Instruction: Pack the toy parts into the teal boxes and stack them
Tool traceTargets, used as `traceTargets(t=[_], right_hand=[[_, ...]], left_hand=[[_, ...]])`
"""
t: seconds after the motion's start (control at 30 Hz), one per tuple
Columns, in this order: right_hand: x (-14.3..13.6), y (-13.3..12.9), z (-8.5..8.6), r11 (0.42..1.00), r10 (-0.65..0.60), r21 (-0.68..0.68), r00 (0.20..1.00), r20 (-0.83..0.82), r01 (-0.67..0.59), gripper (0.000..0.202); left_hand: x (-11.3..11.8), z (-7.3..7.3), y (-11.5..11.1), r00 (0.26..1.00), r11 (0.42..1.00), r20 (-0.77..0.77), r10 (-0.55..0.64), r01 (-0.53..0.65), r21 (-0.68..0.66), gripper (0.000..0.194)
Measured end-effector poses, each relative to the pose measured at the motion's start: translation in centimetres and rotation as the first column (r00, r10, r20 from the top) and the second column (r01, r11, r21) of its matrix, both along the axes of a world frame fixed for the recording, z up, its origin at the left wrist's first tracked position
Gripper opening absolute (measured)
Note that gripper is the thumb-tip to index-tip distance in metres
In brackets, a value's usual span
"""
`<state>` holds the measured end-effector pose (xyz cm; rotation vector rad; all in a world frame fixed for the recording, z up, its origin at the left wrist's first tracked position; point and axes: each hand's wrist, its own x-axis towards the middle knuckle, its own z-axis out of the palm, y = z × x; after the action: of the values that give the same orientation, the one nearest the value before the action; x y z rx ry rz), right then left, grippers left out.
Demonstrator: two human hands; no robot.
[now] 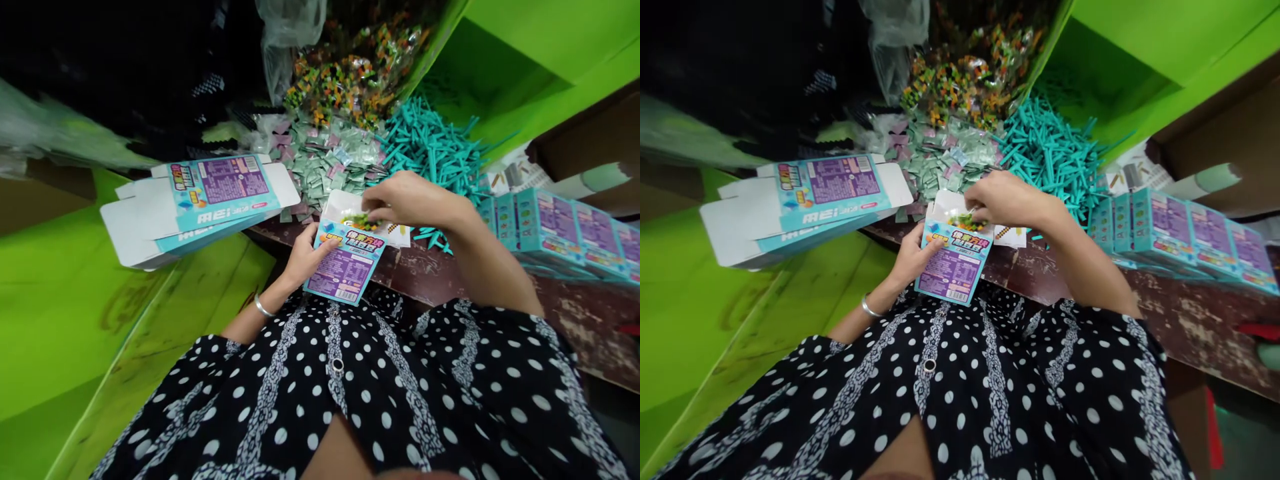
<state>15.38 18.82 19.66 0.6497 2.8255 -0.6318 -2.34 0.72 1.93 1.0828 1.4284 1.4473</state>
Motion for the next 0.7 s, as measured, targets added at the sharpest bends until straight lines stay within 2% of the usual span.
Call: traceTargets(t=[0.13,0.2,0.27,0.3,0.37,0.4,0.47,0.57,0.7], right_hand=[[-1.4,-1.0,-1.9,0.980,0.080,-0.181,0.997,0.000,-0.079,0.014],[-1.5,-1.1,-2.0,0.943,0.137,-0.308,0.991,0.004,-0.129,0.017],[-0.8,-1.3,-1.4,0.916,0.086,-0.388,0.995,-0.045,-0.096,0.016],[-0.3,-1.5,-1.0,0.928,0.003,-0.370,0.995,-0.101,-0.040,0.015],[1.4,-2.4,-0.3,0.966,-0.192,-0.224,0.943,-0.272,0.132,0.022],[2.3,-3.1,0.0,0.965,-0.261,-0.138,0.894,-0.364,0.225,0.026],[4.2,-4.5,-0.3,0.937,-0.321,-0.034,0.814,-0.485,0.349,0.030],[6.3,-6.5,-2.3,0.933,-0.332,-0.055,0.792,-0.513,0.356,0.030],[7.0,-8.4,-6.7,0.938,-0.343,-0.160,0.777,-0.528,0.306,0.036]], left_hand=[[1.2,0.9,0.1,1.000,1.000,0.005,-0.007,0.007,0.021,0.066],[1.3,1.3,-0.2,1.000,1.000,-0.010,0.010,-0.010,0.011,0.069],[1.1,1.6,-0.6,0.998,0.999,-0.038,0.049,-0.049,-0.003,0.069],[0.9,1.7,-0.9,0.996,0.997,-0.050,0.077,-0.077,0.000,0.069],[0.5,1.8,-1.5,0.987,0.989,-0.063,0.146,-0.144,0.034,0.067],[0.3,1.8,-1.7,0.983,0.984,-0.065,0.173,-0.170,0.056,0.066],[0.1,1.8,-2.1,0.977,0.977,-0.068,0.201,-0.195,0.088,0.067],[0.4,1.9,-2.4,0.974,0.971,-0.055,0.218,-0.211,0.109,0.075],[1.4,1.8,-2.3,0.979,0.972,-0.009,0.204,-0.201,0.123,0.094]])
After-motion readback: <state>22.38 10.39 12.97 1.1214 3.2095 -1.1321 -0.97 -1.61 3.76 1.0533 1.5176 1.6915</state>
